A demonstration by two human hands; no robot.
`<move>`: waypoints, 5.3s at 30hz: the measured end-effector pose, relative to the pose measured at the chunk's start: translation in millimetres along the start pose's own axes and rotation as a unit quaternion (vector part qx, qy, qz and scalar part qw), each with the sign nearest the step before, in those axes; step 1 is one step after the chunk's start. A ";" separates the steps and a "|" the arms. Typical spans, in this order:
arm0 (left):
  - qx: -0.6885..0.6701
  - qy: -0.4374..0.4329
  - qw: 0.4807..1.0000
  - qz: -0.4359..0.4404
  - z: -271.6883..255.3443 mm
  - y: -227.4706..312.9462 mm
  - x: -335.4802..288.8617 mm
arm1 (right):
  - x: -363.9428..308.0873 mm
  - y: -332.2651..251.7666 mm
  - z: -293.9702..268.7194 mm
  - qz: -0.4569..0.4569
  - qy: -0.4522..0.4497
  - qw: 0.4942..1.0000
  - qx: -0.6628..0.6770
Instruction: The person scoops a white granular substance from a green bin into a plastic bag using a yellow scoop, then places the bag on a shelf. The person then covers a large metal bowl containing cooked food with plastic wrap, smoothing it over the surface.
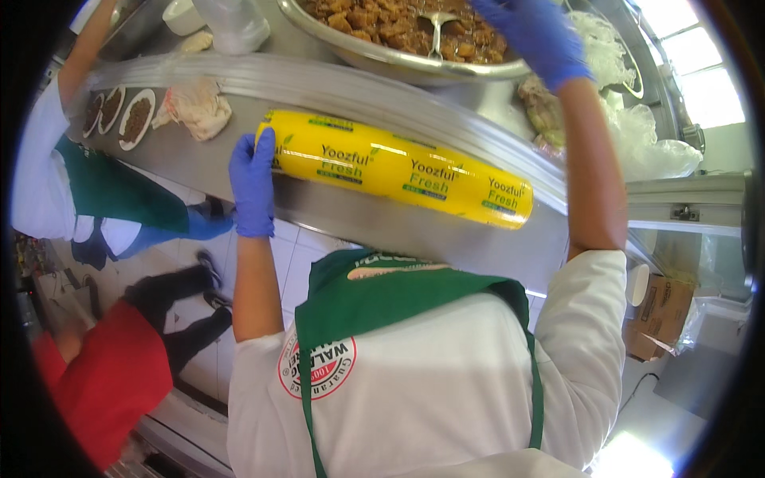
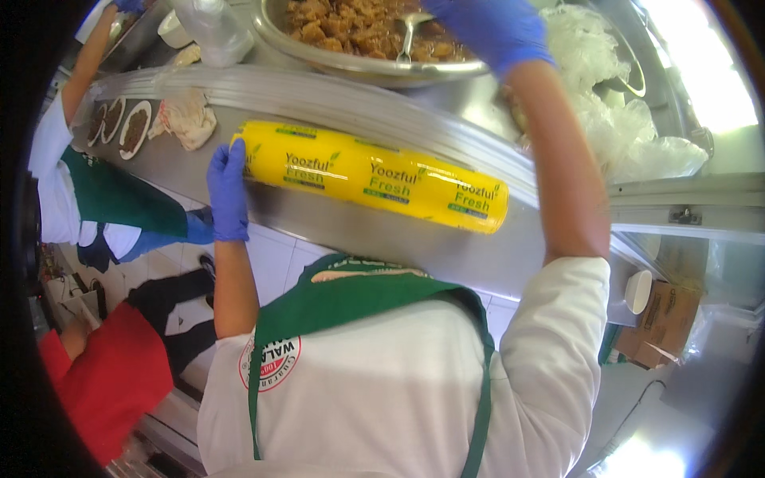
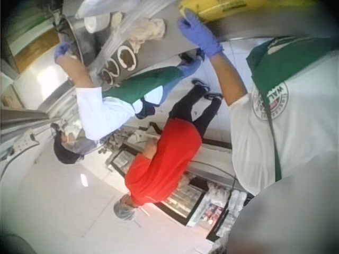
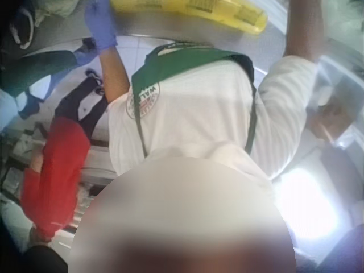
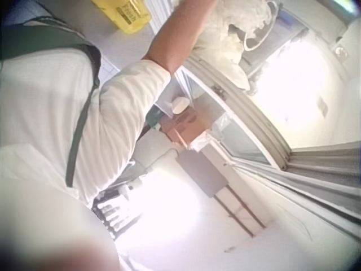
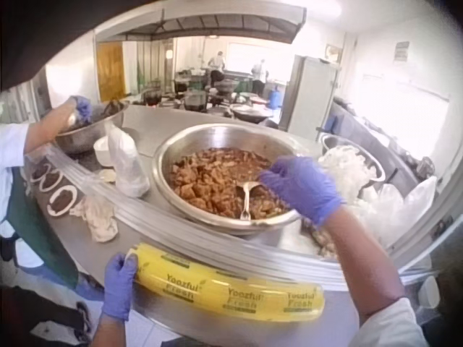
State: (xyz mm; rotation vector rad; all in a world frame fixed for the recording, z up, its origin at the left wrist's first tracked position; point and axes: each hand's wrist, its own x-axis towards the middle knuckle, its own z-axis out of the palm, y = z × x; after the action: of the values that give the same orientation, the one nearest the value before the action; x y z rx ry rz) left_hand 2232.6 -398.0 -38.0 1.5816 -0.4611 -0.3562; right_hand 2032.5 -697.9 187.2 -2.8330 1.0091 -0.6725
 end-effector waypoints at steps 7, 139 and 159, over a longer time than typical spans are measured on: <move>0.218 -0.066 0.952 0.206 16.6 83.0 5.5 | -100.7 60.0 -15.6 0.038 -0.240 0.946 0.213; 0.348 -0.398 0.779 0.336 49.0 52.2 33.3 | -215.6 80.6 114.4 -0.264 0.027 0.964 -0.010; 0.382 -0.198 0.762 0.484 44.1 78.8 45.9 | -211.2 109.6 85.5 -0.142 0.036 0.989 0.011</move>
State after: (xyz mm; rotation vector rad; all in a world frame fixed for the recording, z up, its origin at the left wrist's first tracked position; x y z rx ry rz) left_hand 2244.6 -461.5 40.0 1.7678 -1.8446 0.3776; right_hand 1858.1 -661.6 7.7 -2.9819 0.6060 -0.8067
